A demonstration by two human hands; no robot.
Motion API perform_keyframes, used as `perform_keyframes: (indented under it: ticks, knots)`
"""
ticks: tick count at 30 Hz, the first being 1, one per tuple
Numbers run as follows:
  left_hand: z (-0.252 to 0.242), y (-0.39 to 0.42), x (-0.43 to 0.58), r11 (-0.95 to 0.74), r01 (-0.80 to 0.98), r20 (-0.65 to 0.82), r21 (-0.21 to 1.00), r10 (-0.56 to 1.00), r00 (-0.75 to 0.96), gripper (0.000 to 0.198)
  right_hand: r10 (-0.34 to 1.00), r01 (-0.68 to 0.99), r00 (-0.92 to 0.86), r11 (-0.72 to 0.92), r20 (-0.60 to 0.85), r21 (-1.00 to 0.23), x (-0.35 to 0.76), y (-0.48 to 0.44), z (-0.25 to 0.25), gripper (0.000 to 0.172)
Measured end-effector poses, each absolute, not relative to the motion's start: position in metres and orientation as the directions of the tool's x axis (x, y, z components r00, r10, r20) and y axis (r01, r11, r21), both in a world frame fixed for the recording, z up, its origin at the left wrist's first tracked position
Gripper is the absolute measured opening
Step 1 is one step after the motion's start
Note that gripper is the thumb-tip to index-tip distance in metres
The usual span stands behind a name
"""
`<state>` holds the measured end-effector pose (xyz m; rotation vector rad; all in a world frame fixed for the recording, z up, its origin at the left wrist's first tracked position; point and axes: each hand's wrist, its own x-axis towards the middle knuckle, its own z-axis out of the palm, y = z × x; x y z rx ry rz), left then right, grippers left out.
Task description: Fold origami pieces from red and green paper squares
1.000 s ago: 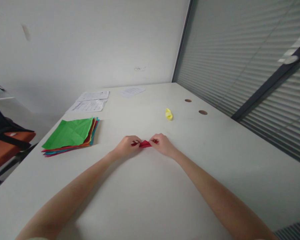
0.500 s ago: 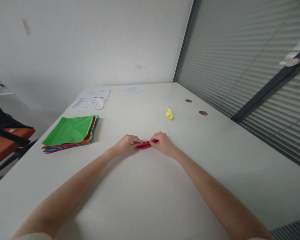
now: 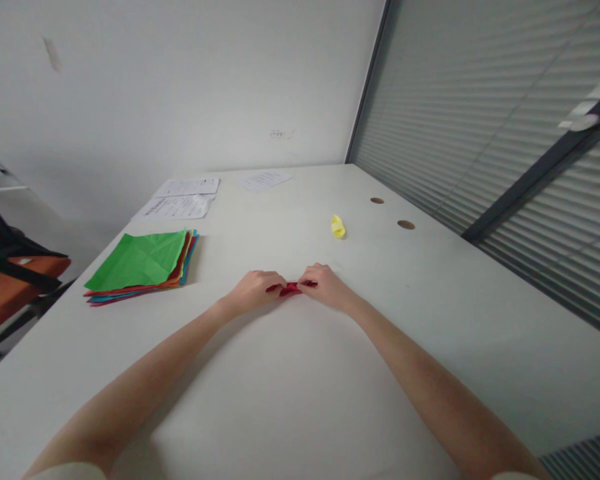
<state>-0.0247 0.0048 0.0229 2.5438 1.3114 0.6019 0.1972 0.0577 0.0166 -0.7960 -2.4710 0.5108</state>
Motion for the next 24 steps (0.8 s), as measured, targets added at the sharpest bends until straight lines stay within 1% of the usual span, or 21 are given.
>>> perform_keyframes:
  ticks: [2,4,7,10,14,17,22,24]
  knots:
    - [0.0238,0.0052,-0.0244,-0.57,0.734,0.255,0.371,0.822,0.509,0.021,0.606,0.436,-0.725,0.772,0.329,-0.462,0.1983,0.058,0.0181,0.013]
    - [0.0243,0.0061,-0.0246,-0.548,0.736,0.246,0.397,0.836,0.49,0.02,0.583,0.426,-0.747,0.789,0.321,-0.442,0.1996,0.0587,0.0195,0.014]
    - [0.024,0.008,-0.0249,-0.496,0.722,0.221,0.483,0.866,0.448,0.019,0.538,0.389,-0.778,0.818,0.324,-0.425,0.2009,0.0604,0.0202,0.013]
    - [0.0232,0.0096,-0.0244,-0.421,0.701,0.179,0.576,0.902,0.394,0.019,0.533,0.385,-0.777,0.824,0.336,-0.416,0.2004,0.0615,0.0204,0.012]
    - [0.0243,0.0101,-0.0232,-0.361,0.697,0.144,0.62,0.925,0.351,0.018,0.536,0.395,-0.784,0.82,0.313,-0.413,0.198,0.0607,0.0222,0.013]
    - [0.0269,0.0098,-0.0234,-0.37,0.721,0.137,0.587,0.922,0.361,0.018,0.544,0.421,-0.788,0.817,0.288,-0.394,0.1961,0.0602,0.0233,0.013]
    - [0.0303,0.0092,-0.0249,-0.395,0.801,0.126,0.45,0.916,0.38,0.018,0.555,0.448,-0.795,0.809,0.245,-0.381,0.1941,0.0606,0.0248,0.011]
    - [0.0302,0.0098,-0.0254,-0.391,0.807,0.112,0.443,0.917,0.383,0.019,0.558,0.457,-0.798,0.806,0.226,-0.378,0.1934,0.0603,0.0261,0.012]
